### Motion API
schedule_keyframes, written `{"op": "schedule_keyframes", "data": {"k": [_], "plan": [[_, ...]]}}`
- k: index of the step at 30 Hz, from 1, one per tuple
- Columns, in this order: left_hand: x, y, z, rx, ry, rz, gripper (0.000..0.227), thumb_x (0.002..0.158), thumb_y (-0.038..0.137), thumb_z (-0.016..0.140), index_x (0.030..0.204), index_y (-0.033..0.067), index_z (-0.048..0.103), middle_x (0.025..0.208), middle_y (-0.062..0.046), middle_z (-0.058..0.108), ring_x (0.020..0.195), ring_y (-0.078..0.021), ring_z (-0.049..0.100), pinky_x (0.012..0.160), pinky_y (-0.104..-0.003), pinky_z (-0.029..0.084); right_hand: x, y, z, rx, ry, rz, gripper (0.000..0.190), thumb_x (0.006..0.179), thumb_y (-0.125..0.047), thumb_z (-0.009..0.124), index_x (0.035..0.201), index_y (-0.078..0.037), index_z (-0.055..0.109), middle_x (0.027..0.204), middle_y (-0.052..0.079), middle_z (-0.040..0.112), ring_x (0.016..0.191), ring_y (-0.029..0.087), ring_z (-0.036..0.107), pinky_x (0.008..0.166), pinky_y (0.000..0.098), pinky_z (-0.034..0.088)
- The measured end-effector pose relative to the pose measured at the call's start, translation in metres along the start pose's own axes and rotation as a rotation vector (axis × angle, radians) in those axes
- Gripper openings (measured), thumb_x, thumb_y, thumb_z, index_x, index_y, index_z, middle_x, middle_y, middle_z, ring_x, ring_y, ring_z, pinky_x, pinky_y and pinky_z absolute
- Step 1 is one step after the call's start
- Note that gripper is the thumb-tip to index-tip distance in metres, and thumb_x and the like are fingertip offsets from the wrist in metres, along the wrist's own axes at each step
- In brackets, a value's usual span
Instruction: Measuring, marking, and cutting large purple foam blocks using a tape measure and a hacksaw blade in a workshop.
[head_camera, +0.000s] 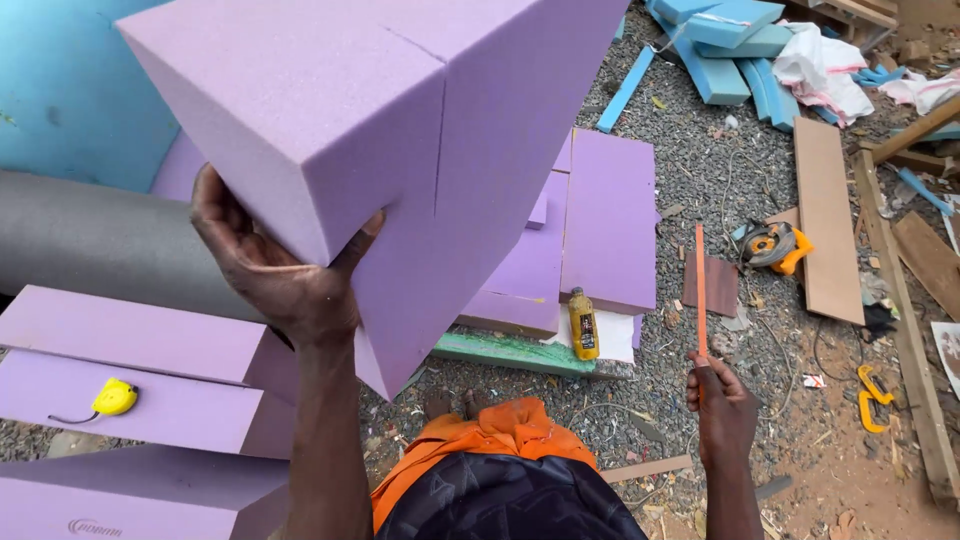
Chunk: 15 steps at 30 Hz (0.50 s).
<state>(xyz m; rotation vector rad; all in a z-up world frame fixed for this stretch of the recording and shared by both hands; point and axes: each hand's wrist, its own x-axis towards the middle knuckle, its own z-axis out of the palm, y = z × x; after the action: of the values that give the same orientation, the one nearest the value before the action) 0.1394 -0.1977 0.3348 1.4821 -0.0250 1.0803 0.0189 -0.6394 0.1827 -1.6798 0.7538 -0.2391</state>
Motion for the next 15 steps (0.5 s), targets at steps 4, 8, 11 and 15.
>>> {"op": "schedule_keyframes", "data": {"k": [4, 8, 11, 15], "plan": [[-0.005, -0.035, 0.052, -0.184, -0.106, -0.073, 0.109, 0.064, 0.028, 0.098, 0.151, 0.0078, 0.034, 0.146, -0.011, 0.044, 0.139, -0.0267, 0.046, 0.125, -0.042, 0.042, -0.043, 0.007, -0.005, -0.07, 0.108, 0.088, 0.03, 0.106, -0.016, 0.061, 0.132, -0.005, 0.07, 0.082, 0.006, 0.066, 0.066, 0.012, 0.052, 0.053, 0.0233, 0.041], [-0.02, -0.1, 0.085, -0.256, -0.368, -0.206, 0.114, 0.069, 0.031, 0.097, 0.155, 0.0116, 0.026, 0.152, -0.014, 0.043, 0.143, -0.0281, 0.046, 0.124, -0.043, 0.043, -0.073, 0.016, -0.011, -0.018, 0.178, 0.11, 0.032, 0.104, -0.016, 0.063, 0.131, 0.001, 0.07, 0.079, 0.01, 0.064, 0.063, 0.014, 0.049, 0.053, 0.0263, 0.039], [-0.052, -0.168, 0.099, -0.185, -0.583, -0.352, 0.118, 0.065, 0.02, 0.097, 0.156, 0.0159, 0.022, 0.155, -0.014, 0.045, 0.141, -0.0294, 0.046, 0.109, -0.046, 0.053, -0.079, 0.027, -0.019, -0.043, 0.226, 0.153, 0.032, 0.105, -0.017, 0.063, 0.131, -0.001, 0.072, 0.074, 0.01, 0.062, 0.063, 0.016, 0.048, 0.052, 0.0289, 0.039], [-0.127, -0.266, 0.103, -0.012, -0.782, -0.534, 0.089, 0.081, 0.002, 0.074, 0.155, 0.0103, 0.025, 0.152, -0.015, 0.054, 0.138, -0.0264, 0.054, 0.099, -0.035, 0.049, -0.047, 0.055, -0.027, 0.054, 0.313, 0.206, 0.035, 0.102, -0.015, 0.067, 0.131, 0.005, 0.07, 0.075, 0.013, 0.06, 0.058, 0.017, 0.043, 0.047, 0.0319, 0.033]]}}
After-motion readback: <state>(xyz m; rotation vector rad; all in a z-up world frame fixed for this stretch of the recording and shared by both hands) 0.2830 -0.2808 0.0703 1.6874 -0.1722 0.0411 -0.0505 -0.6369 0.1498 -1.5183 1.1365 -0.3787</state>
